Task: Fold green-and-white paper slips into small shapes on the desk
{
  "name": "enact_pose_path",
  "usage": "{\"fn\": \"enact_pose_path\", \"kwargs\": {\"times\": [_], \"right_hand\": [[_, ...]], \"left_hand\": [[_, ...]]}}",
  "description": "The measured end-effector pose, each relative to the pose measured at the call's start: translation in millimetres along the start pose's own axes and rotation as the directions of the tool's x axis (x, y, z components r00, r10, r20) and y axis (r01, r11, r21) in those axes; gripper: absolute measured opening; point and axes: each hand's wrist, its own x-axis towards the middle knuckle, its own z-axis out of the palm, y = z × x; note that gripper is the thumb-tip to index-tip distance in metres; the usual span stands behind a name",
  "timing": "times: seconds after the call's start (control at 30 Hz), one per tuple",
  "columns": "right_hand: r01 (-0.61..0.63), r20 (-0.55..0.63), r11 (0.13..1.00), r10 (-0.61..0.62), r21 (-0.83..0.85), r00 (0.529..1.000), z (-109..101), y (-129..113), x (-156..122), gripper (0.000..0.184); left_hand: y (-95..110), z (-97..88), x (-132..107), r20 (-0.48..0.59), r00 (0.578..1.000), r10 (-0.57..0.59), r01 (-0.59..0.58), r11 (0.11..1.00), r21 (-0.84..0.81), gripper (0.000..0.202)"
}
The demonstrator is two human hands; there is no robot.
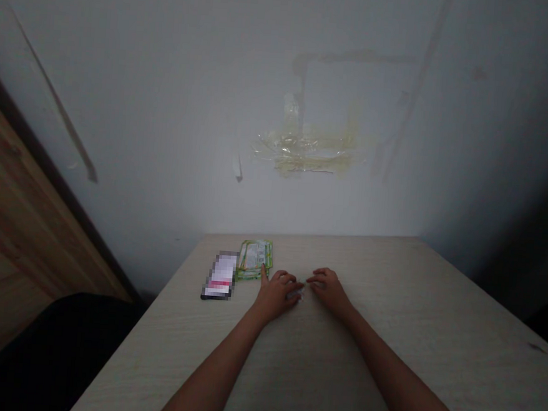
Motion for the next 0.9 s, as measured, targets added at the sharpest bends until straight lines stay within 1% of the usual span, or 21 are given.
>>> {"fn": "enact_pose_path", "kwargs": {"times": [0.13, 0.3, 0.5, 0.73, 0.9], "right_hand": [[0.044, 0.04, 0.999, -0.045, 0.029, 0.998, -9.8, 1.0, 0.6, 0.014], [0.087, 0.06, 0.996, -0.089, 0.027, 0.994, -9.1, 1.8, -1.9, 0.011], [0.082, 0.081, 0.997, -0.081, -0.003, 0.993, -6.4, 1.1, -3.1, 0.011], [0.067, 0.091, 0.997, -0.063, -0.045, 0.994, -3.6, 3.6, -1.1, 0.011], [0.08, 0.105, 0.996, -0.074, -0.049, 0.992, -3.8, 4.9, -1.1, 0.011]], "left_hand": [[1.4, -0.3, -1.6, -0.018, 1.0, 0.005, -0.004, 0.999, 0.041, 0.029], [-0.3, 0.9, -2.8, -0.03, 1.0, 0.004, -0.003, 0.999, 0.045, 0.03], [-1.7, 2.4, -2.5, -0.032, 0.999, 0.005, -0.004, 1.0, 0.014, 0.029], [-2.8, 5.3, -1.8, -0.033, 0.999, -0.008, 0.009, 0.999, 0.036, 0.029], [-2.2, 4.6, -2.0, -0.021, 1.0, -0.009, 0.01, 0.998, 0.06, 0.031]]}}
